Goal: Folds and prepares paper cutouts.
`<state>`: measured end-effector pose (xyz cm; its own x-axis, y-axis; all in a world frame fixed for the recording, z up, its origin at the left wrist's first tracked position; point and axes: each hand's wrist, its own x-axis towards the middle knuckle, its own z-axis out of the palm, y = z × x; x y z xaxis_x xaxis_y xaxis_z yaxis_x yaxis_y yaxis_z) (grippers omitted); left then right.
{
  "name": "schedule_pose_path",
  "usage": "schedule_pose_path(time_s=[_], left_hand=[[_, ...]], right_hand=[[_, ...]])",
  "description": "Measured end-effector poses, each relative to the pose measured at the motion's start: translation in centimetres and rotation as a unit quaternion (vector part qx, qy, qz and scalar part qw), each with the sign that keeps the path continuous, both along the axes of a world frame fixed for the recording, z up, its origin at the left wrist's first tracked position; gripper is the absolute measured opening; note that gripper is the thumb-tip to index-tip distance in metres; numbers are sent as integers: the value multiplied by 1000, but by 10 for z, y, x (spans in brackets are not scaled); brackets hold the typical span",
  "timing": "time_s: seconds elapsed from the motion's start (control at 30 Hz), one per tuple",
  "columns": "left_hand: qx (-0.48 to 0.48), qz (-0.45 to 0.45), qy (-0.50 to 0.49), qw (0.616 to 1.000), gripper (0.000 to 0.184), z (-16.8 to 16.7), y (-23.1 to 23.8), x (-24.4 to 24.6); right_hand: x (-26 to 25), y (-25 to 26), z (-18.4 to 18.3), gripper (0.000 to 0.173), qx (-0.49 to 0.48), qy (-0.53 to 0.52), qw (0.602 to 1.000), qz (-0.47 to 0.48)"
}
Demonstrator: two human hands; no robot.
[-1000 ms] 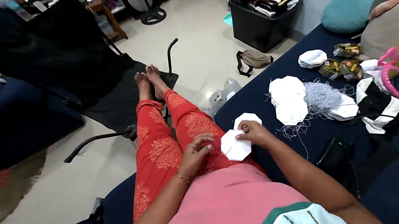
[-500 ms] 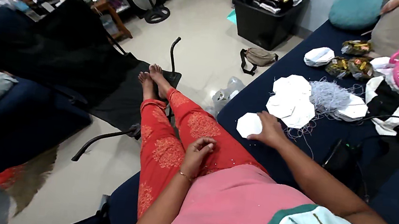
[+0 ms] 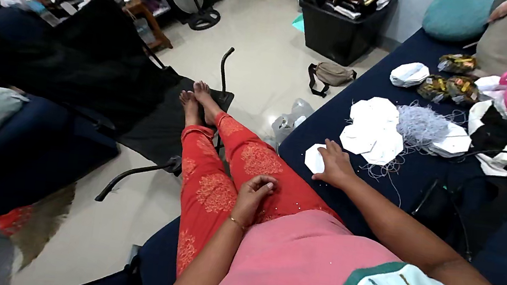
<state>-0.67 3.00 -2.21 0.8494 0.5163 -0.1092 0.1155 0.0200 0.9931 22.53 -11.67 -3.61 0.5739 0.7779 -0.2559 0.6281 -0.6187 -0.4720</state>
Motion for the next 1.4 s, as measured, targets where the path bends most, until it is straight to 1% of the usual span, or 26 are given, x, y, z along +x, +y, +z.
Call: schedule_pose_path(time_s=[0.1,0.2,0.3,0.43,0.5,0.6,0.7,0.77,0.8,0.83,0.9,0.93,0.97,1.03,1.1,1.17,1.27,1.4], left_hand=[[0,-1,-3,1000,18,-1,1,0],[-4,3,4,1000,18,0,0,-1],[-5,0,5,1000,18,-1,1,1],[-7,14,8,1000,18,2,-1,2],[-5,24,24,999,20,7,-5,5],[-6,18,45,999,32,13,-10,9],[-9,2,46,999,41,20,-15,13],[-6,7,40,999,41,25,-17,13],[-5,18,39,999,38,26,-18,13],[0,32,45,998,33,27,-18,12],[12,62,59,996,24,29,-17,10],[13,71,62,995,22,29,-16,9],[15,75,65,995,20,30,-16,8],[20,71,67,995,17,34,-16,6],[21,68,68,995,14,34,-17,6],[11,82,69,994,9,33,-17,7],[-21,103,59,993,8,34,-16,8],[-71,113,11,991,9,31,-15,7]], right_hand=[[1,6,0,75,-14,-7,1000,16],[4,2,1,73,3,2,1000,11],[9,-5,1,69,46,-1,999,-3],[6,-11,7,56,111,-14,994,-1],[-2,-12,9,52,162,-21,986,23],[-25,-12,13,50,244,-31,967,68],[-46,-9,17,46,306,-56,943,118],[-57,-6,17,43,333,-69,928,152],[-61,-5,17,43,347,-66,921,163],[-64,-5,17,46,361,-56,916,164],[-64,-4,17,59,389,-17,911,133],[-62,-5,19,66,390,16,914,109],[-61,-5,21,69,379,51,920,82],[-59,-4,27,64,350,132,927,35],[-59,-4,31,48,329,211,920,21],[-60,-3,33,36,330,246,911,21],[-61,-2,31,33,341,260,903,18],[-57,-2,26,35,339,283,898,3]])
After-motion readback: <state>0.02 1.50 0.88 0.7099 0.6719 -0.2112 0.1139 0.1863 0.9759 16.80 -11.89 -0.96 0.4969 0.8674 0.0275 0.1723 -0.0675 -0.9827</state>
